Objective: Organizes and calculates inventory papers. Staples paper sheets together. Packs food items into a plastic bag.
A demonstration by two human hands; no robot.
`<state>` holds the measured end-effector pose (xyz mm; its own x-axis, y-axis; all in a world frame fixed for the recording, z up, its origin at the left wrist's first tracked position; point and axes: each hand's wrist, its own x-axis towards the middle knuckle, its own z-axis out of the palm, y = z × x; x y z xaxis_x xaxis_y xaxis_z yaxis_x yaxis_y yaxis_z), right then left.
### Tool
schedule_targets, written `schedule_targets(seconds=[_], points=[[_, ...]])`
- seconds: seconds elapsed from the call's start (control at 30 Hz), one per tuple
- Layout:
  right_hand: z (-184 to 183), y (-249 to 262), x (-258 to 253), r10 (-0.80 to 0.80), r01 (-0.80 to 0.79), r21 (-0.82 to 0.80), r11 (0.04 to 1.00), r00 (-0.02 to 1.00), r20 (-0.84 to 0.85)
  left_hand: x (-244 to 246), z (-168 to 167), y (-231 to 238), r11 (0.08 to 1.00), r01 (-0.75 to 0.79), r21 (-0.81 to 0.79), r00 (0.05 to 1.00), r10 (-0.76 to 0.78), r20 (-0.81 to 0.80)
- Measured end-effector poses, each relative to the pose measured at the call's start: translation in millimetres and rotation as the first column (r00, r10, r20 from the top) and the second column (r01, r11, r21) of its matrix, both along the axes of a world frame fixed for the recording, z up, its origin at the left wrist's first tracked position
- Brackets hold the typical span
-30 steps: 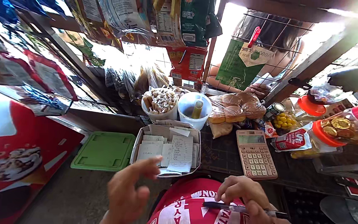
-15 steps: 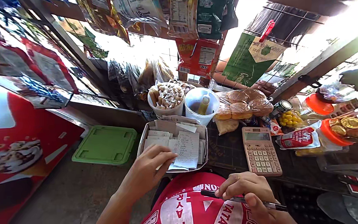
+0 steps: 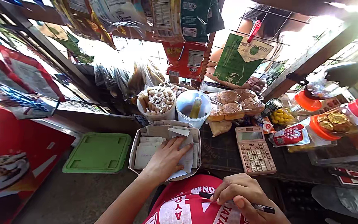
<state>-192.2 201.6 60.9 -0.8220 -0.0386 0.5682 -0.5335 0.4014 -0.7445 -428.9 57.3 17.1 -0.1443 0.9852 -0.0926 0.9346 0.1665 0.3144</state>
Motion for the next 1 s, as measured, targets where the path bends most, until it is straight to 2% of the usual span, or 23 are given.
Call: schedule_targets(seconds=[0.13,0.27,0.43,0.7,0.9,1.0], points=[[-1.8,1.3,-0.2,-0.009,0.009,0.006,1.000,1.000,0.001,3.3,-9.1,-0.7,0.996,0.000,0.084,0.997,0.007,-0.083],[-3.6,2.8,-2.3,0.007,-0.007,-0.006,1.000,1.000,0.004,5.0,-13.1,-2.6,0.993,-0.003,0.115,0.993,0.016,-0.115],[-4.9,3.2,-5.7,0.024,-0.024,0.001,1.000,1.000,-0.003,1.5,-24.3,-2.6,0.972,0.010,0.235,0.989,0.025,-0.145],[-1.4,3.7,-6.1,0.049,-0.049,0.014,0.999,0.999,0.023,0.3,-7.1,-4.2,0.981,0.001,0.192,0.999,0.007,-0.039],[-0.9,1.5,-7.0,0.045,-0.046,0.021,0.999,0.999,0.021,-4.0,-8.2,-21.7,0.927,0.020,0.375,1.000,-0.026,0.012],[0.2,-0.3,-7.7,0.046,-0.046,0.023,0.999,0.999,0.019,-10.4,-5.5,-37.8,0.876,-0.028,0.482,0.999,0.012,0.037]])
